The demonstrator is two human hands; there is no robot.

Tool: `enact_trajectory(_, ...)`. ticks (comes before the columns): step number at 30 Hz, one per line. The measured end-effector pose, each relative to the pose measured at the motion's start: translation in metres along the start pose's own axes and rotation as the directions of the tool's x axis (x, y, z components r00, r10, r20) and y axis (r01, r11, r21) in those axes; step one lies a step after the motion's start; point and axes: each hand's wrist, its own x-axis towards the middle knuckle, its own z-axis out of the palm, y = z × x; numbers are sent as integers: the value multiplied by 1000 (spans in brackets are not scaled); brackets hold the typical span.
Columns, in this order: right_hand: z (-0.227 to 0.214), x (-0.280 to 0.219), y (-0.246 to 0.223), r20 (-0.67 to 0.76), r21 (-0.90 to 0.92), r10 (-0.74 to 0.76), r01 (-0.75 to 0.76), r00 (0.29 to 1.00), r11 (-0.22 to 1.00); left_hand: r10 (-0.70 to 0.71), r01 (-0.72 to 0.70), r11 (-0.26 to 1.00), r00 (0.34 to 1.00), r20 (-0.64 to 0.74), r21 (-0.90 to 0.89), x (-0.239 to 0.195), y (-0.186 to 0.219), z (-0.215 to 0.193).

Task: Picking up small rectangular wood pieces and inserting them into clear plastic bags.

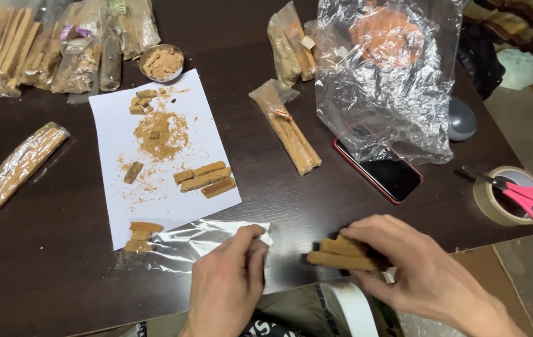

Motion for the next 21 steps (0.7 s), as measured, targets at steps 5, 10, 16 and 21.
enact_trajectory(5,12,19,-18,80,22,-37,36,996,999,28,-44,990,993,-114,-137,-7,0,-1)
enact_trajectory(10,31,28,-24,8,-177,-71,71,997,982,116,-128,986,987,-114,-104,-10,1,2)
enact_trajectory(16,43,29,-26,-33,-237,-122,111,992,965,93,-107,986,989,-111,-126,-12,4,0)
enact_trajectory(21,48,28,-30,2,-236,-146,142,989,961,180,-196,977,970,-162,-85,-11,9,-3)
